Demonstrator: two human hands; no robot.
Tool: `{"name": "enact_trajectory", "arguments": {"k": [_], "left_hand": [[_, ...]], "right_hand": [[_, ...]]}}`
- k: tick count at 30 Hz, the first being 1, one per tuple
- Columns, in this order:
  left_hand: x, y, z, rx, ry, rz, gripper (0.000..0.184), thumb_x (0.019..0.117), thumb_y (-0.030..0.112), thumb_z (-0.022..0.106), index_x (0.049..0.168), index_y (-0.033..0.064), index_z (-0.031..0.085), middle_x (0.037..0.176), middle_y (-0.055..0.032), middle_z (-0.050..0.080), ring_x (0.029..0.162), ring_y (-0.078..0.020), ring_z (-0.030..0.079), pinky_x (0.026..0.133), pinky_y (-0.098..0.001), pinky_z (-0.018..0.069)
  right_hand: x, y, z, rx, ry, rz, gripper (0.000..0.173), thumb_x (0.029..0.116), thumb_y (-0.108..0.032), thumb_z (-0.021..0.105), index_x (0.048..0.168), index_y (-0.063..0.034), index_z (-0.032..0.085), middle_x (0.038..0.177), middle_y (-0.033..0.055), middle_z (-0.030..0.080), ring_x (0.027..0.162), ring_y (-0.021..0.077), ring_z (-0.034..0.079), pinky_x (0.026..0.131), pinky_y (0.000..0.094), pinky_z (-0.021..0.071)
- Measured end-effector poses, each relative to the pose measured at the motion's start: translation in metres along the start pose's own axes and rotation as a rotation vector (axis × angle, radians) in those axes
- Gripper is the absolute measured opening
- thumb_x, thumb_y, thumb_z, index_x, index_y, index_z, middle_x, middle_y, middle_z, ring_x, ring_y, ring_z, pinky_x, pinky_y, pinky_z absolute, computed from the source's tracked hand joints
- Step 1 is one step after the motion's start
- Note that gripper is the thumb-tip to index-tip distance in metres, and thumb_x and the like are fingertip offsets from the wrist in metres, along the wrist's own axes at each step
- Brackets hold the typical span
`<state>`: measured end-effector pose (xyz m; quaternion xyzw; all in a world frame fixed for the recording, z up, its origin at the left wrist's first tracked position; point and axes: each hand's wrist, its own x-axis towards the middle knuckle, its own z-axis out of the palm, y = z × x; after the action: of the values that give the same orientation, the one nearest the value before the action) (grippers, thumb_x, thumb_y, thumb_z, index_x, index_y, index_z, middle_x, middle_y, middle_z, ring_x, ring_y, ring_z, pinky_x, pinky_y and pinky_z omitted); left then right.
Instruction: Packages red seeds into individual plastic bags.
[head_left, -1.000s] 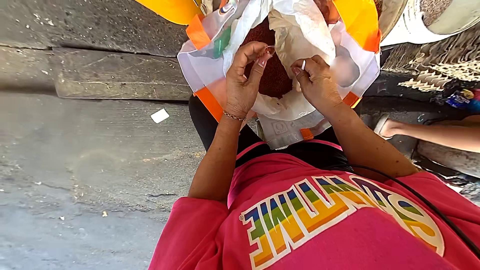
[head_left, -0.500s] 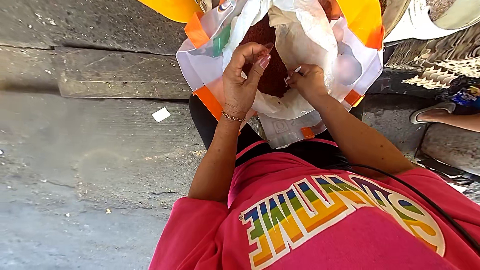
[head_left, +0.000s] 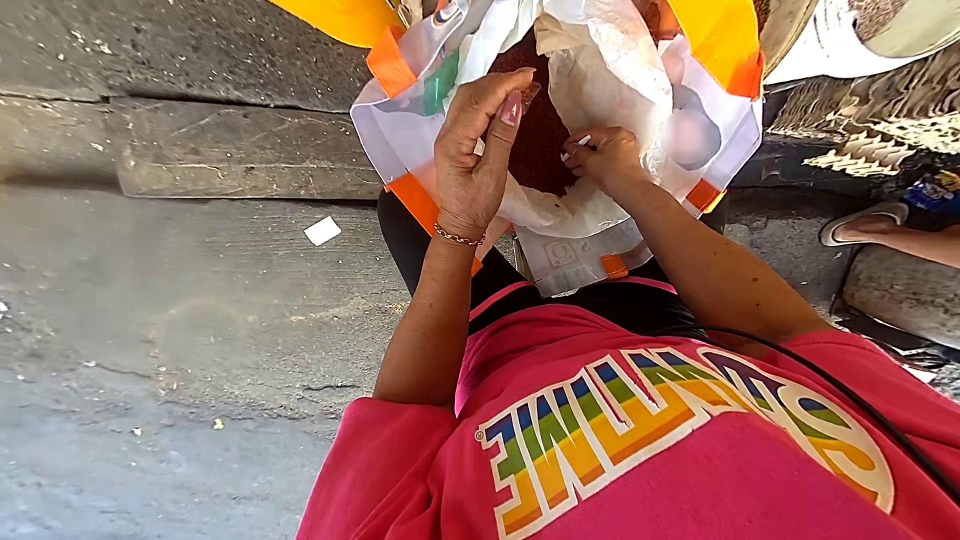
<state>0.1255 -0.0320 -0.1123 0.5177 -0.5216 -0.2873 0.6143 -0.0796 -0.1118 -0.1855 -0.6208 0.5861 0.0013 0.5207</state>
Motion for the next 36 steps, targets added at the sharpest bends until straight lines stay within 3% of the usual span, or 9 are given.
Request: {"name": "enact_trajectory", "arguments": {"k": [6,13,16,24,32,36], "left_hand": [[0.000,-0.009,0.001,0.000,0.005,-0.057,0.024,0.1041,0.003,0.052,0.116,-0.0047,0.072,0.109,-0.0103,0.071,0.104,-0.0146,0.066,0.095,-0.0316,0.0542],[0.004,-0.006,-0.001,-0.033,0.020,-0.103,0.025,0.1051,0.004,0.050,0.116,-0.0043,0.071,0.112,-0.0109,0.071,0.109,-0.0159,0.065,0.099,-0.0338,0.0521],[0.005,-0.017,-0.009,-0.072,0.074,-0.119,0.022,0.1037,0.005,0.054,0.114,-0.0046,0.071,0.109,-0.0073,0.072,0.104,-0.0125,0.066,0.096,-0.0321,0.0541],[0.004,-0.019,-0.017,-0.100,0.186,-0.126,0.011,0.0995,0.003,0.062,0.107,-0.0026,0.068,0.098,-0.0033,0.071,0.092,-0.0102,0.067,0.086,-0.0301,0.0568],[0.000,-0.018,-0.009,-0.139,0.031,-0.158,0.012,0.0982,0.003,0.063,0.108,-0.0027,0.069,0.101,-0.0018,0.072,0.093,-0.0075,0.068,0.086,-0.0290,0.0582],[-0.008,-0.022,0.003,-0.095,-0.073,-0.166,0.017,0.1028,0.004,0.055,0.107,-0.0053,0.069,0.101,-0.0060,0.071,0.094,-0.0088,0.068,0.086,-0.0289,0.0570]], "right_hand": [[-0.011,-0.003,-0.015,0.290,0.108,0.009,0.020,0.1029,-0.015,0.062,0.112,0.0005,0.069,0.096,0.0088,0.074,0.079,0.0109,0.073,0.077,0.0298,0.0626],[0.000,0.006,0.002,0.245,0.041,0.008,0.023,0.1043,-0.019,0.060,0.115,-0.0006,0.069,0.099,0.0097,0.074,0.084,0.0130,0.074,0.081,0.0321,0.0620],[-0.001,0.004,0.006,0.275,0.017,0.023,0.024,0.1046,-0.018,0.059,0.118,0.0001,0.068,0.100,0.0107,0.074,0.083,0.0137,0.073,0.080,0.0322,0.0620],[-0.029,-0.003,-0.019,0.633,0.075,-0.066,0.010,0.1036,-0.008,0.058,0.109,-0.0011,0.063,0.090,0.0032,0.074,0.076,0.0122,0.074,0.074,0.0301,0.0640],[-0.061,-0.029,-0.042,0.785,0.075,-0.191,0.012,0.1049,-0.008,0.054,0.105,-0.0055,0.066,0.086,0.0013,0.076,0.076,0.0148,0.075,0.075,0.0334,0.0648],[-0.081,-0.049,-0.061,0.778,0.118,-0.326,0.014,0.1059,-0.008,0.051,0.105,-0.0073,0.065,0.085,0.0006,0.076,0.076,0.0146,0.075,0.076,0.0339,0.0648]]}}
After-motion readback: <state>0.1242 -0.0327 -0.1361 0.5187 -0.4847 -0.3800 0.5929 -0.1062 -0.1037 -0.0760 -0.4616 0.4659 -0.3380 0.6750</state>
